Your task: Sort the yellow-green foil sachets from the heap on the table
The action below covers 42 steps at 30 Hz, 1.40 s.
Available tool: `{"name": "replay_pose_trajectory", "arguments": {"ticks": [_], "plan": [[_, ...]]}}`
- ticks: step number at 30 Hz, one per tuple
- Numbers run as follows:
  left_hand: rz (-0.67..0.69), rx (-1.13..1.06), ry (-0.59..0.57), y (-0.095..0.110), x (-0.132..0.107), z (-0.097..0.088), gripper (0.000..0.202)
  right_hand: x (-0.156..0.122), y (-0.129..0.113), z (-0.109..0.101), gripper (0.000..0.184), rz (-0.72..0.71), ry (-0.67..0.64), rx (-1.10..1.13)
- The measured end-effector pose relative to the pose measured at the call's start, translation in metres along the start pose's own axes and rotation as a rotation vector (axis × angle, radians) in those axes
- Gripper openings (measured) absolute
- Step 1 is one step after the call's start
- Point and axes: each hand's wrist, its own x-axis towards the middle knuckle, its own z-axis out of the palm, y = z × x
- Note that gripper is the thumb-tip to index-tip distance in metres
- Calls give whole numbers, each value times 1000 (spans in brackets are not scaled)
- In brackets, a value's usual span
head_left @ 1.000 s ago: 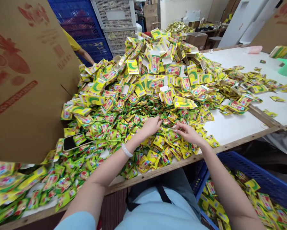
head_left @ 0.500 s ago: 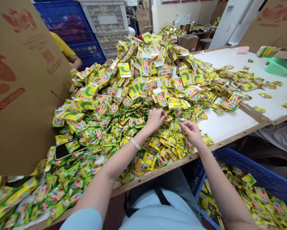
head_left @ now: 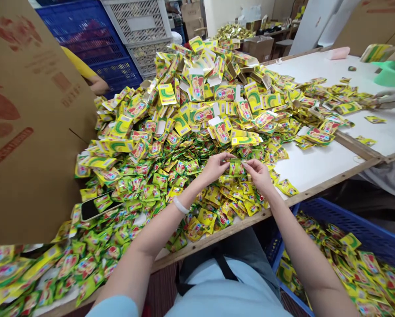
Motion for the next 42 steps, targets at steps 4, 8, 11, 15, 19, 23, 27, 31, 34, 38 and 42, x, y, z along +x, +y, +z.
{"name": "replay_pose_trajectory", "arguments": {"ticks": [4,8,11,15,19,23,27,31,34,38,42], "plan": [[-101,-390,38,4,-15,-2,33,-6,-9,6,38,-45,21,-38],[-100,-487,84,12,-27,8,50,-13,-16,11,37,-46,71,68],[-34,-433,78,18,-26,15,45,-18,-19,6,52,98,-100,263],[32,-110,185,14,4,3,33,-24,-20,-10,41,186,-120,274],[-187,242,470,2,63,-16,56,-31,-19,-20,35,167,12,250],[-367,417,389,0,108,-12,82,-43,-18,-13,33,194,-26,247],[-264,269,449,4,107,-9,74,-49,-26,-19,37,184,35,225],[-133,-274,382,5,50,-22,49,-47,-53,-38,33,35,86,192],[-162,-733,30,16,-12,-28,50,-43,-79,-34,27,-121,92,144],[-206,-874,-308,44,-73,-26,51,-40,-103,-5,24,-288,-5,59],[-164,-904,-321,56,-95,-26,57,-41,-112,5,13,-421,-249,-166]]}}
